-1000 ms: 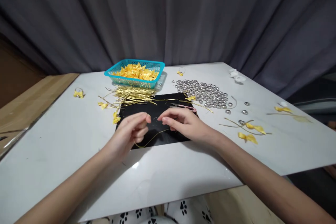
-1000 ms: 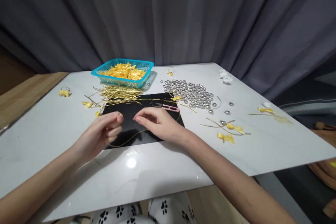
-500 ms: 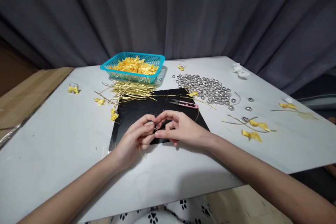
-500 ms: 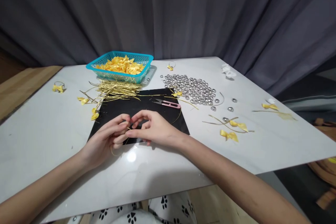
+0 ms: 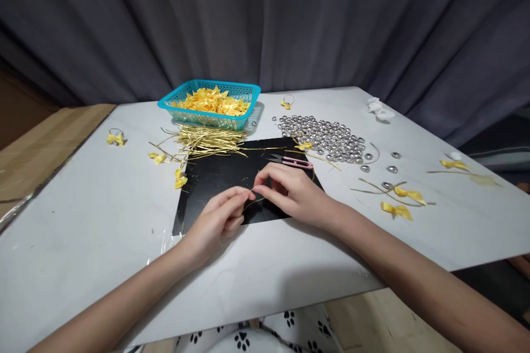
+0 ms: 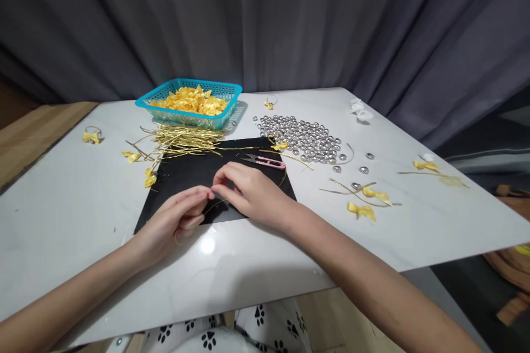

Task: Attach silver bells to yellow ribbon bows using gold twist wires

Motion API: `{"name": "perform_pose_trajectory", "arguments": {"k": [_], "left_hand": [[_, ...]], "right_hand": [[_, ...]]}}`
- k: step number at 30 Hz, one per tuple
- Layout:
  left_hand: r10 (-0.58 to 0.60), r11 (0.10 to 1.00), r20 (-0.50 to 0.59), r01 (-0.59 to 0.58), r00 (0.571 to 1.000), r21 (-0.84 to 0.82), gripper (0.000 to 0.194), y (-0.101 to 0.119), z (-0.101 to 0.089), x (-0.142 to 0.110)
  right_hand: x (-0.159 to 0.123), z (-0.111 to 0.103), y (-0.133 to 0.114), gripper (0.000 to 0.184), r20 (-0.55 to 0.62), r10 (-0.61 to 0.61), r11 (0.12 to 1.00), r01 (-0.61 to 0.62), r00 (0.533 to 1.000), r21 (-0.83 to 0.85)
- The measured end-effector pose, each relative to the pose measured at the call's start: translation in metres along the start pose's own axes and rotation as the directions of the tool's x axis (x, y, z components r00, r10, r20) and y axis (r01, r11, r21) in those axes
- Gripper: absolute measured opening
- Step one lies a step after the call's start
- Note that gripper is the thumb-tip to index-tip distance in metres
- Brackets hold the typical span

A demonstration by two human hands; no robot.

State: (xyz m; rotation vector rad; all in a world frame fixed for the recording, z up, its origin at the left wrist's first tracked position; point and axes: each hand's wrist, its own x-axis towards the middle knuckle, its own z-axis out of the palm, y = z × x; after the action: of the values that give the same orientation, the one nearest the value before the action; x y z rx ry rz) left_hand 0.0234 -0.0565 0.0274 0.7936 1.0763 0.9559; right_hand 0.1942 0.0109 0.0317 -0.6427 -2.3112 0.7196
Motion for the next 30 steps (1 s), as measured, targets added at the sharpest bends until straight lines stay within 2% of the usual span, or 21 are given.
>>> {"name": "perform_pose_trajectory", "arguments": {"k": [4,11,15,19,23,27,30], "left_hand": [[0.016,0.999,0.004,-0.016,1.0,0.035,0.024,-0.0003,0.0024,-0.0018],[0.102,0.995,-0.061,-0.101,0.993,0.02,0.027,-0.0013,-0.001,-0.0026],[0.078,0.997,-0.069,-0.078,0.995,0.0,0.024,-0.0021,-0.0026,0.0],[0.066,0.998,-0.067,-0.067,0.996,-0.012,0.023,-0.0012,-0.001,0.0012],[0.045,0.999,-0.059,-0.046,0.997,-0.012,0.024,-0.002,-0.0011,0.0014],[0.034,0.999,-0.043,-0.034,0.999,-0.015,0.025,-0.0035,-0.0019,0.0011],[0.083,0.996,-0.063,-0.084,0.995,-0.023,0.024,-0.004,-0.0014,-0.0008]], "right_hand": [[0.0002,0.0026,0.0073,0.01,0.039,0.008,0.999,-0.007,0.999,-0.034],[-0.0002,0.0074,0.0094,0.01,0.046,-0.002,1.0,0.003,0.999,-0.017],[-0.0024,0.0089,0.0076,0.004,-0.033,0.02,1.0,-0.02,0.999,0.018],[-0.0047,0.0095,0.0087,0.025,-0.104,-0.032,0.998,0.037,0.994,0.044],[-0.0042,0.0089,0.0074,0.009,-0.106,-0.119,0.993,0.117,0.987,-0.023],[-0.0031,0.0079,0.0055,0.011,-0.105,-0.119,0.993,0.117,0.987,-0.031],[-0.0039,0.0091,0.0056,0.012,-0.077,-0.116,0.993,0.115,0.99,-0.027]]}}
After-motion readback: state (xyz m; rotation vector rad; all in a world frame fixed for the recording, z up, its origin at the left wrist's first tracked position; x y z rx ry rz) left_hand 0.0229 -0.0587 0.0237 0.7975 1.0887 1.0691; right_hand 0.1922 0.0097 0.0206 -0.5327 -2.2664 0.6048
